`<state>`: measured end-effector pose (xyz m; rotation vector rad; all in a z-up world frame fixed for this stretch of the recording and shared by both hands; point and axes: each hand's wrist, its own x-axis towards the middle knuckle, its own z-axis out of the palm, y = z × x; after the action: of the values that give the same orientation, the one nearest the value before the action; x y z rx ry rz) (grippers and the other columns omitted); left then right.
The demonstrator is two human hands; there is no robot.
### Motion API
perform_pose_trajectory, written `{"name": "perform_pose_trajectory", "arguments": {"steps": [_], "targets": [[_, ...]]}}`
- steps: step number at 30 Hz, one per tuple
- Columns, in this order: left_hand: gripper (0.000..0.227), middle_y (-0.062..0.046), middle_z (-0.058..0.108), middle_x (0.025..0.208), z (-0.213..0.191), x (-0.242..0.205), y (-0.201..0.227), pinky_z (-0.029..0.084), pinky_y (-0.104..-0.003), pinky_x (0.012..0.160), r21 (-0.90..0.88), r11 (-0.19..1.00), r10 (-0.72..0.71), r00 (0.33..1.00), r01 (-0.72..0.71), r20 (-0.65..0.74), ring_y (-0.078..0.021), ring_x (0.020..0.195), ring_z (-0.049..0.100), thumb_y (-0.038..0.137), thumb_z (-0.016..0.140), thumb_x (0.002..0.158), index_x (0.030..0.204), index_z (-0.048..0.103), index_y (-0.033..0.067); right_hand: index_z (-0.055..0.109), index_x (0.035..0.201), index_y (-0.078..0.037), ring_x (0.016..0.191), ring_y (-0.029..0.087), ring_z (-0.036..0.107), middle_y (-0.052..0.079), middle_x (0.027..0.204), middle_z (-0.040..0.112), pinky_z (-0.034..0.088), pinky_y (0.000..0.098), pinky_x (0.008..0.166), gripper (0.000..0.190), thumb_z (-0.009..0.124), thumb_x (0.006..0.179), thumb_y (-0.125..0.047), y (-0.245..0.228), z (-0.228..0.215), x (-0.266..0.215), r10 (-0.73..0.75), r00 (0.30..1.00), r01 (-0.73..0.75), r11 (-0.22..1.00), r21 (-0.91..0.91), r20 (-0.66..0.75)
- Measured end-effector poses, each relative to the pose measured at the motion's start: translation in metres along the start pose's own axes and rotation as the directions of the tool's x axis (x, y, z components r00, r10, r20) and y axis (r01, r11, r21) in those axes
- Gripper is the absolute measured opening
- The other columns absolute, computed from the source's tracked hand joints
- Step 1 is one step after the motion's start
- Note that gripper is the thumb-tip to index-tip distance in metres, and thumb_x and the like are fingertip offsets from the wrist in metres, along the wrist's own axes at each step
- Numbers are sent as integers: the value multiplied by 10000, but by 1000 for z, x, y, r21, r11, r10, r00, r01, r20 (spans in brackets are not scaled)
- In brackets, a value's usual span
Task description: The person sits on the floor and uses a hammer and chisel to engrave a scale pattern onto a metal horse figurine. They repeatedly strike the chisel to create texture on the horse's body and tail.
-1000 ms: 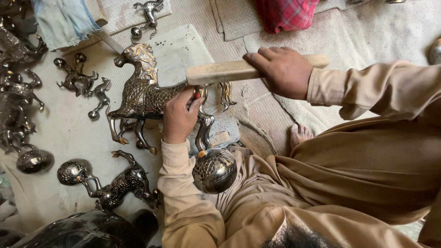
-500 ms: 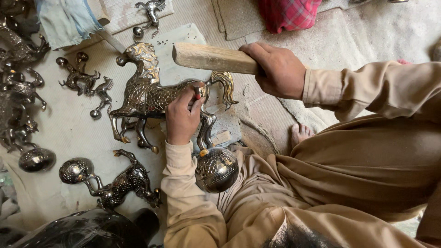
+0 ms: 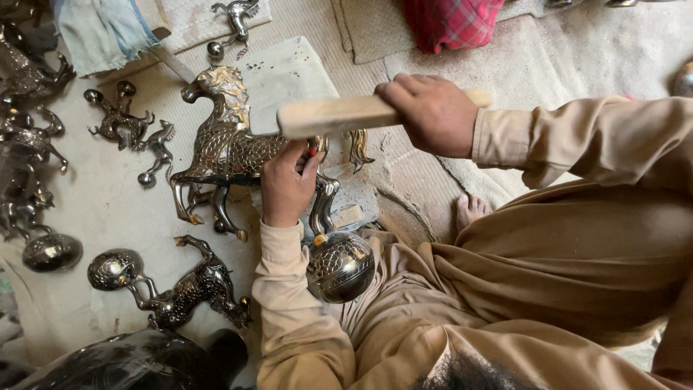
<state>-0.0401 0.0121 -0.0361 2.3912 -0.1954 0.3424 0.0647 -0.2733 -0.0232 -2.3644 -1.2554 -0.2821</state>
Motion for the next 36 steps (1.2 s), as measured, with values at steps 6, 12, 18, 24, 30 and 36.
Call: {"name": "perform_pose_trajectory", "arguments": {"steps": [6,12,18,24,30,36], "targets": [[226,-144,701,1063,-3,-65,-9,659,-323,828,-267,960,-18,931,-86,-365,-237,939,735,-14,710,971,1174,612,-24,512,1283,12,920,419,628,224,1037,614,518,478,794,506,655,797,7,1,25,6,65,997,-50,926,373,-30],[144,-186,679,1104,32,-188,5,615,-386,942,-411,908,-355,660,76,-662,-275,1031,726,-4,568,1066,1193,506,-34,559,1193,-6,912,367,627,218,1015,617,530,456,793,434,798,838,-74,18,92,45,203,979,-160,847,507,-29],[203,-219,649,1149,64,-213,27,534,-452,993,-658,735,-640,485,161,-596,-307,1081,645,149,480,1116,1196,498,-38,591,1287,-12,950,211,725,136,1094,732,620,341,852,543,830,803,-63,41,131,67,446,802,-581,433,689,396],[202,-189,649,1136,44,-190,22,591,-485,951,-801,593,-677,487,-82,-552,-324,1074,683,211,488,1093,1217,476,52,538,1297,52,891,229,721,154,1062,716,641,370,773,591,846,808,-73,60,127,46,525,747,-634,376,676,408],[209,-157,628,1162,-27,-163,-40,648,-474,954,-680,719,-556,471,-141,-685,-293,1089,682,224,546,1127,1273,479,90,544,1246,93,887,259,735,191,1035,688,677,406,782,523,808,822,-59,53,127,2,441,773,-573,178,800,456],[208,-213,694,1112,-51,-135,-82,666,-434,875,-595,804,-458,635,-3,-622,-321,1045,735,177,556,1121,1258,490,36,541,1314,65,1002,246,727,187,1123,734,620,355,885,600,835,799,-27,36,138,-9,568,794,-509,427,747,216]]}}
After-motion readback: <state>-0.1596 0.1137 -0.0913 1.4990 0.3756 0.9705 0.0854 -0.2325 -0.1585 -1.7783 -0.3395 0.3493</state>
